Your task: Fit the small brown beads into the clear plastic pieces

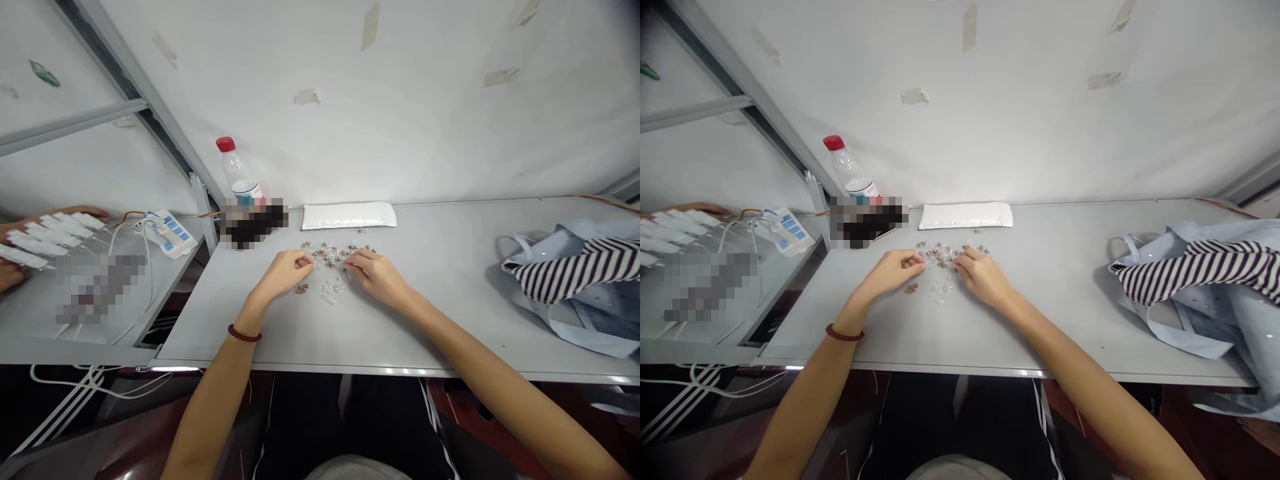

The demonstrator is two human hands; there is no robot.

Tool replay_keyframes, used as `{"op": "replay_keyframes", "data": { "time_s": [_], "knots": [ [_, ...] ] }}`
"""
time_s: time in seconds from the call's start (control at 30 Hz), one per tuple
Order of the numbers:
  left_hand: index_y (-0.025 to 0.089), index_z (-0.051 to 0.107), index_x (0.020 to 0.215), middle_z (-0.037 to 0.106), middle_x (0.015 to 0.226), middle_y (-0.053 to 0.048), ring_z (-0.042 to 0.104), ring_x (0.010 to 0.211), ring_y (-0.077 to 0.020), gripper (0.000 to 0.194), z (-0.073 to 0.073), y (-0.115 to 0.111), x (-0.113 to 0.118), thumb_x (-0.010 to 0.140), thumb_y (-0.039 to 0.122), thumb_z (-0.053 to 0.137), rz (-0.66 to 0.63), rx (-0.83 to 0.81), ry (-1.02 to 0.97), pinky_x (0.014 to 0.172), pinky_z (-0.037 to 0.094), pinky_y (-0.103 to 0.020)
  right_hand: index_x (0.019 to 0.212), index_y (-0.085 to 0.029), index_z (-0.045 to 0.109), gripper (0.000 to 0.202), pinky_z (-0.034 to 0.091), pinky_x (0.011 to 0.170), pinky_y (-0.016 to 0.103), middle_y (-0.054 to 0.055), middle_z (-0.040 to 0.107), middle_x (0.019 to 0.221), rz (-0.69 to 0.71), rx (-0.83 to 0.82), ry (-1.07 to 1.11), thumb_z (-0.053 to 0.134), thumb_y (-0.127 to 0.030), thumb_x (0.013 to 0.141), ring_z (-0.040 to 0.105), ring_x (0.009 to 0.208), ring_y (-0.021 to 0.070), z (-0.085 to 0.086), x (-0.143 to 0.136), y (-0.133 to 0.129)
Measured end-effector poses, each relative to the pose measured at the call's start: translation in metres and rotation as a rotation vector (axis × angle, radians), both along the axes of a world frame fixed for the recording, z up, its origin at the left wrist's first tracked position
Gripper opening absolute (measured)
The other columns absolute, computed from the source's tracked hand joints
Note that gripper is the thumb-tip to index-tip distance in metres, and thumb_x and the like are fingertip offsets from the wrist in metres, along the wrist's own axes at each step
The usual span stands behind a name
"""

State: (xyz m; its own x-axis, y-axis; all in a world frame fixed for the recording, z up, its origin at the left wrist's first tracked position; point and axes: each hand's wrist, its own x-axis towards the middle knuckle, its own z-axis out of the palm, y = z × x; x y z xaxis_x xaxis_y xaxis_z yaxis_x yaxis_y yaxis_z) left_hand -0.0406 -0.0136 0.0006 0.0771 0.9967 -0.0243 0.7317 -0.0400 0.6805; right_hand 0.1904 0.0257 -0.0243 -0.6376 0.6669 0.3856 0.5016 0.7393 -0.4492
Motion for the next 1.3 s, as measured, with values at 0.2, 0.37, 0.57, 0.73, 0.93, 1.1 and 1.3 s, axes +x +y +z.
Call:
{"op": "replay_keyframes", "data": {
  "time_s": [0.2,0.37,0.57,0.73,0.93,1.1,1.3],
  "knots": [
    [0.017,0.067,0.095,0.062,0.090,-0.006,0.057,0.083,-0.0201,0.023,-0.015,0.004,0.016,0.083,0.034,0.057,-0.065,0.317,0.195,0.076,0.045,-0.032,0.100,-0.013,0.067,0.025,0.049,0.071,0.034,0.012,0.064,0.096,-0.019,0.009,0.009,0.044,-0.015,0.092,0.061,0.081,0.0210,-0.004,-0.002,0.000],
    [0.016,0.066,0.090,0.061,0.087,-0.007,0.056,0.089,-0.0239,0.016,-0.021,0.008,0.025,0.084,0.028,0.056,-0.113,0.276,0.340,0.074,0.045,-0.034,0.101,-0.012,0.066,0.025,0.050,0.072,0.035,0.013,0.064,0.096,0.005,0.010,0.015,0.043,-0.013,0.091,0.061,0.082,0.0213,-0.005,-0.007,-0.002],
    [0.017,0.061,0.076,0.057,0.068,-0.001,0.054,0.068,-0.0168,0.005,-0.015,0.006,0.037,0.075,0.022,0.061,-0.054,0.281,0.070,0.065,0.043,-0.029,0.102,-0.012,0.065,0.022,0.051,0.071,0.036,0.012,0.066,0.092,-0.013,-0.159,0.201,0.051,-0.020,0.089,0.062,0.076,0.0191,0.003,-0.011,-0.007],
    [0.015,0.062,0.072,0.058,0.061,0.002,0.051,0.051,-0.0099,0.013,-0.005,0.000,0.056,0.072,0.027,0.064,0.081,0.169,-0.624,0.051,0.041,-0.024,0.103,-0.017,0.068,0.027,0.053,0.070,0.034,0.005,0.069,0.085,0.151,-0.624,0.449,0.050,-0.033,0.090,0.064,0.073,0.0168,0.022,-0.012,-0.014],
    [0.012,0.062,0.066,0.057,0.058,0.001,0.048,0.049,-0.0067,0.009,-0.001,0.002,0.062,0.066,0.019,0.066,0.316,-0.009,-1.178,0.046,0.040,-0.019,0.096,-0.015,0.070,0.024,0.050,0.060,0.031,0.005,0.065,0.079,0.000,-0.498,0.446,0.057,-0.032,0.085,0.058,0.058,0.0138,0.019,-0.008,-0.009],
    [0.012,0.060,0.070,0.060,0.069,-0.003,0.053,0.055,-0.0086,0.008,0.008,0.007,0.041,0.063,0.017,0.058,0.386,-0.252,-1.377,0.047,0.040,-0.019,0.098,-0.013,0.065,0.024,0.046,0.067,0.033,0.011,0.064,0.086,-0.072,-0.156,0.165,0.043,-0.018,0.088,0.057,0.070,0.0180,0.007,-0.006,0.003],
    [0.016,0.059,0.064,0.036,0.047,0.007,0.026,0.040,-0.0065,0.014,0.001,0.006,0.039,0.065,0.029,0.065,0.216,-0.189,-0.653,0.040,0.019,-0.021,0.098,-0.015,0.054,0.024,0.044,0.071,0.033,0.010,0.062,0.090,-0.089,-0.210,0.053,0.034,-0.013,0.087,0.056,0.077,0.0198,0.007,-0.007,0.003]
  ]
}}
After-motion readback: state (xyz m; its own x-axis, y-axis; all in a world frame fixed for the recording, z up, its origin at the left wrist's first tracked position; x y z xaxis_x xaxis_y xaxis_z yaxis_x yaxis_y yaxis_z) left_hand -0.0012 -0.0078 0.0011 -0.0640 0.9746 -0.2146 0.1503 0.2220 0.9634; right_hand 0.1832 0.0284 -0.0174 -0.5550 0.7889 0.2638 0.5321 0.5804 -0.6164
